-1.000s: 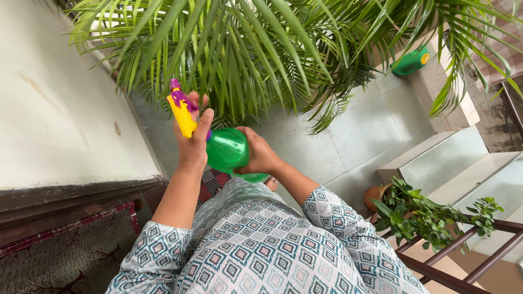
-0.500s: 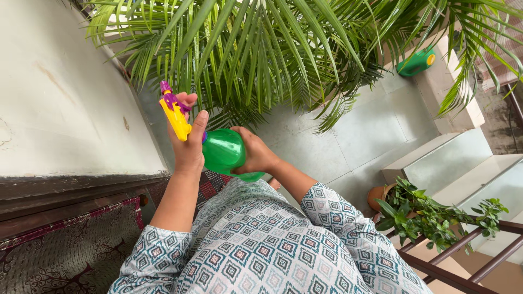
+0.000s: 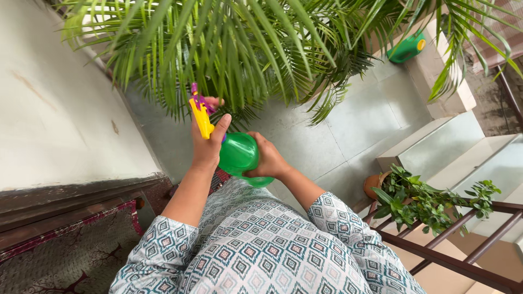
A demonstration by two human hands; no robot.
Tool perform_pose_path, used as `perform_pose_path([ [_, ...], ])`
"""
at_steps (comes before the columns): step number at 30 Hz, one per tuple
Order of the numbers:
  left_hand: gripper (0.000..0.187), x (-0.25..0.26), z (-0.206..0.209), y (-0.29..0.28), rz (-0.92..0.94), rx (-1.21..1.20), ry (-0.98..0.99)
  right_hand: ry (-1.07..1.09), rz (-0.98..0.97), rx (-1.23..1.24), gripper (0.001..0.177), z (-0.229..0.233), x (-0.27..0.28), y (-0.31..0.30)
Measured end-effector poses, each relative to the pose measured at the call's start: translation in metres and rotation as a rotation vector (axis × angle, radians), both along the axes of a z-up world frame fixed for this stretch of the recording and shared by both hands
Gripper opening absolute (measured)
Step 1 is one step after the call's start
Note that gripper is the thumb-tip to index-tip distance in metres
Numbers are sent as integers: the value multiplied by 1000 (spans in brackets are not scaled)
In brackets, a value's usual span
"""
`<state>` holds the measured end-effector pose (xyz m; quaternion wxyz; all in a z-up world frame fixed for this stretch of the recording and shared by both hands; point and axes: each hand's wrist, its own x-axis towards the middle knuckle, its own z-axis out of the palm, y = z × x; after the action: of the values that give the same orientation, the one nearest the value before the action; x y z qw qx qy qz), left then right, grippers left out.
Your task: The person waters potted plants on a balcony by hand using a spray bottle.
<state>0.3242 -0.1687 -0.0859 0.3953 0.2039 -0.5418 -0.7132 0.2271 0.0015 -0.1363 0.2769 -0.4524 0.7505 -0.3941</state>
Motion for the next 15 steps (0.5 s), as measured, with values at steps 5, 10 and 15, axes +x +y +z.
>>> perform_pose_path([
  [5,26,-16,-61,26,-116,229,-133,-4,-37,44,107,-4,-8,32],
  [10,33,-27,-50,54,-86,44,-71,9,-73,38,105,-18,-12,64],
  [15,23,-33,-48,76,-141,105,-118,-4,-99,83,103,-29,-10,89],
])
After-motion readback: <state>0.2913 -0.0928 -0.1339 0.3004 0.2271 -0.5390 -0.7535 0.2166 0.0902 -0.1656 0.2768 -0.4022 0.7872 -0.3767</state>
